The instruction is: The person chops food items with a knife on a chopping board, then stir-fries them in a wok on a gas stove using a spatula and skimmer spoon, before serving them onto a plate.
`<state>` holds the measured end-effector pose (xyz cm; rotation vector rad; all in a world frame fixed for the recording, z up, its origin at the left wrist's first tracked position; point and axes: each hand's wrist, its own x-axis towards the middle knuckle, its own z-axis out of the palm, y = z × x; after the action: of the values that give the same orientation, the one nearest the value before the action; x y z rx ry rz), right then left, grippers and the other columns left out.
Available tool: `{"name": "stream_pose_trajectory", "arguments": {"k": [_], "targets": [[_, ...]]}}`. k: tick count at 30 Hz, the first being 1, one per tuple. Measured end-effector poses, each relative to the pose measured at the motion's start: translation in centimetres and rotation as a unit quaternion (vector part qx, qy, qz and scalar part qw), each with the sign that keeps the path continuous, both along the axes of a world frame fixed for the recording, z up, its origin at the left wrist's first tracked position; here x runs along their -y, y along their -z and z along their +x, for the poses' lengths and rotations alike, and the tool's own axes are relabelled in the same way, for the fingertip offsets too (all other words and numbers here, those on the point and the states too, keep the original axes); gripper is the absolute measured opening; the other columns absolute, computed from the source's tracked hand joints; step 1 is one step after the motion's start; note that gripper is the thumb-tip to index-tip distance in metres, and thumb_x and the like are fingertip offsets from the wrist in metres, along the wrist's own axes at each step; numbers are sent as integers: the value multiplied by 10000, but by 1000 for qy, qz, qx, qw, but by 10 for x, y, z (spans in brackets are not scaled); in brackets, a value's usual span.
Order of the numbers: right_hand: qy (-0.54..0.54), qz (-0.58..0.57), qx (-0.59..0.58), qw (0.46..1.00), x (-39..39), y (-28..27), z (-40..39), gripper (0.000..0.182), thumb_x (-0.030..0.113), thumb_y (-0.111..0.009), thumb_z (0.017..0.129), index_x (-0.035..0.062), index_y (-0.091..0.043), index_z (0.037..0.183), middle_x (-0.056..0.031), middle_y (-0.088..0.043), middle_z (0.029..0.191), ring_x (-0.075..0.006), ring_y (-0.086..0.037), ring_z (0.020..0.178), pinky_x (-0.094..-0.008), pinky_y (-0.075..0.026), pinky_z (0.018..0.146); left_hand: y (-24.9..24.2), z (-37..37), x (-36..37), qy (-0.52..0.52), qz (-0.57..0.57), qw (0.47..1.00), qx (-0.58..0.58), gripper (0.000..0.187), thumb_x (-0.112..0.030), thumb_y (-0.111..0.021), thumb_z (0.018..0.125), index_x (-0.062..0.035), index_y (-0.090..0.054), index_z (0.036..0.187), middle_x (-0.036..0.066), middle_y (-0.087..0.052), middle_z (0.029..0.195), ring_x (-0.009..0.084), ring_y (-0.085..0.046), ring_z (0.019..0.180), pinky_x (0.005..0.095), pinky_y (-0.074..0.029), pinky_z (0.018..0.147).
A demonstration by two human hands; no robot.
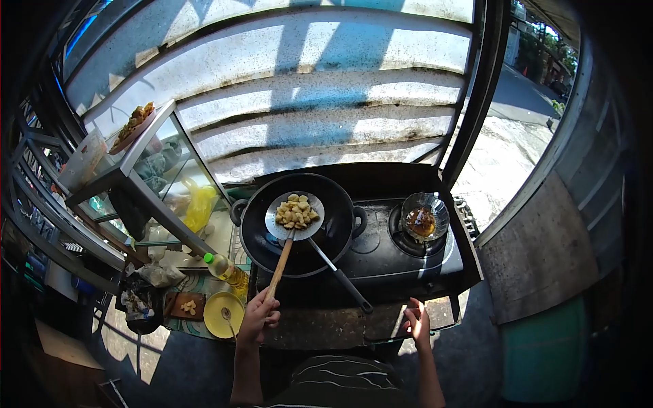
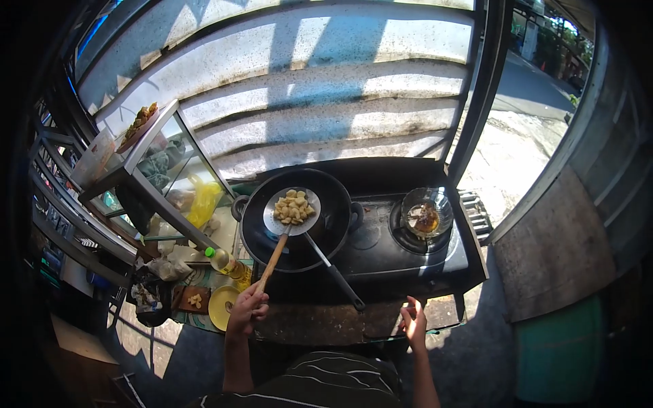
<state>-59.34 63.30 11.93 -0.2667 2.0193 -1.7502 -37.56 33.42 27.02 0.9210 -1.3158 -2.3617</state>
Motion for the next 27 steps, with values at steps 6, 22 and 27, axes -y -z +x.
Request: {"name": "stream_pose_trajectory", "arguments": {"k": [6, 22, 27], "targets": [[-6, 24, -6, 1000, -2, -2, -10, 408, 125, -543, 827, 57, -427, 1212, -63, -531, 801, -65, -492, 487, -177, -361, 389, 4, -2, -6, 14, 2, 1000, -6, 381, -144, -448, 889, -79, -364, 1255, -19, -456, 737, 22, -312, 437, 144, -248, 382], [-12, 24, -7, 1000, -5, 4, -18, 378, 127, -541, 846, 58, -446, 1205, -60, -533, 804, -57, -483, 477, -177, -353, 390, -2, -11, -5, -7, -6, 1000, 0, 394, -109, -421, 895, -55, -337, 1275, -16, -418, 725, 23, -315, 440, 152, -255, 391], [-18, 21, 6, 1000, 0, 6, -16, 409, 138, -553, 834, 46, -431, 1213, -63, -528, 799, -59, -477, 476, -175, -355, 389, 0, -7, 3, -1, 9, 1000, -18, 403, -108, -430, 888, -56, -337, 1277, -11, -432, 743, 23, -318, 442, 156, -247, 388]]}}
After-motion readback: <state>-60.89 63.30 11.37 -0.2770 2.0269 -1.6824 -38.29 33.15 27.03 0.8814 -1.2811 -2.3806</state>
